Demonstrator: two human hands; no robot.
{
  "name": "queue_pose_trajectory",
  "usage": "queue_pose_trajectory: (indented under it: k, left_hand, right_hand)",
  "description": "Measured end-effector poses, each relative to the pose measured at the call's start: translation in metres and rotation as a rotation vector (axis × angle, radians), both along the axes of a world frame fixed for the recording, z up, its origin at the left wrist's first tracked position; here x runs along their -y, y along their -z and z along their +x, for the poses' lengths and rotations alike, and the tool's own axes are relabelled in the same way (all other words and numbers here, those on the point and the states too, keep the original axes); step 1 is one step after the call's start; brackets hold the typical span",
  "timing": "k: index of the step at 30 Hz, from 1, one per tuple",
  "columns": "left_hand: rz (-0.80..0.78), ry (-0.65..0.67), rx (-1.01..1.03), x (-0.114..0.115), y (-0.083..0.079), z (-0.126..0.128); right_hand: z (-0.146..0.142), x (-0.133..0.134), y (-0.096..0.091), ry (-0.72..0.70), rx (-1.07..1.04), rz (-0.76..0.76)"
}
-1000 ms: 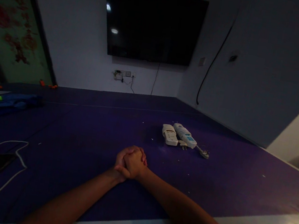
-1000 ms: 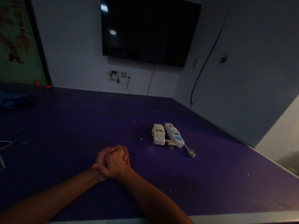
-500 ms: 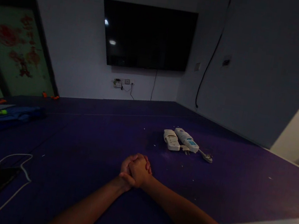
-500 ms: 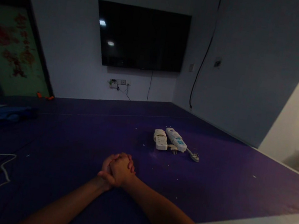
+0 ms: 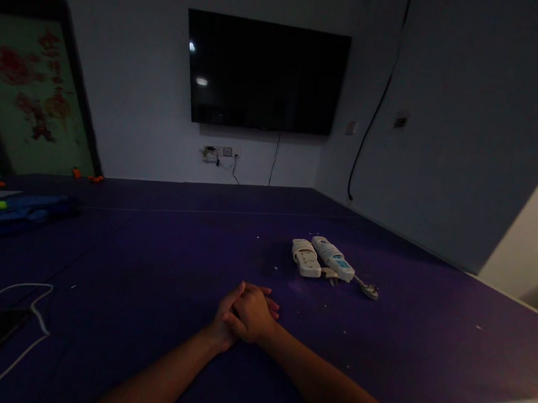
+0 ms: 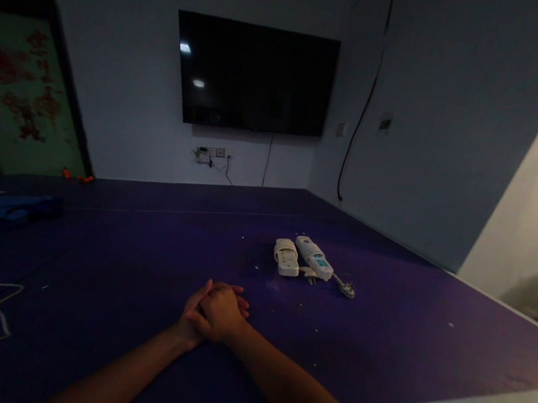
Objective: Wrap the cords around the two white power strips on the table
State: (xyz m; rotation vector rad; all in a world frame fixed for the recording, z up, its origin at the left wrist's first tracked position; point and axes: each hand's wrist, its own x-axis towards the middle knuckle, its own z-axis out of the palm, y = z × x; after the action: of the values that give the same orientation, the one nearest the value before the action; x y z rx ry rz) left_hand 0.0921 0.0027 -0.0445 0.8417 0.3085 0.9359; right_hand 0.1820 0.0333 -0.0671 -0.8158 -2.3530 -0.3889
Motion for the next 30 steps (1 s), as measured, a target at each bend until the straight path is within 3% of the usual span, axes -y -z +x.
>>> queue_pose_trajectory:
  k: [3,8,11,23,30]
  left_hand:
    - [-0.019,-0.05,0.019,-0.003,0.005,-0.001]
    - [-0.043,-0.471,0.118,-0.008,0.016,0.003]
    - [-0.048,-0.587,0.107,-0.012,0.022,0.006]
    - [-0.123,-0.655,0.084,-0.017,0.027,0.006]
    - [-0.162,-0.616,0.073,-0.013,0.036,0.004]
  right_hand:
    - [0.002,-0.001,-0.003,-0.076,-0.042,0.026]
    - [0.004,0.002,-0.011,-0.068,-0.209,0.026]
    - [0.002,0.003,-0.013,-0.054,-0.223,0.006]
    - [0.0,0.0,-0.01,-0.076,-0.239,-0.072]
    - [0.002,0.0,-0.007,-0.095,-0.262,-0.066]
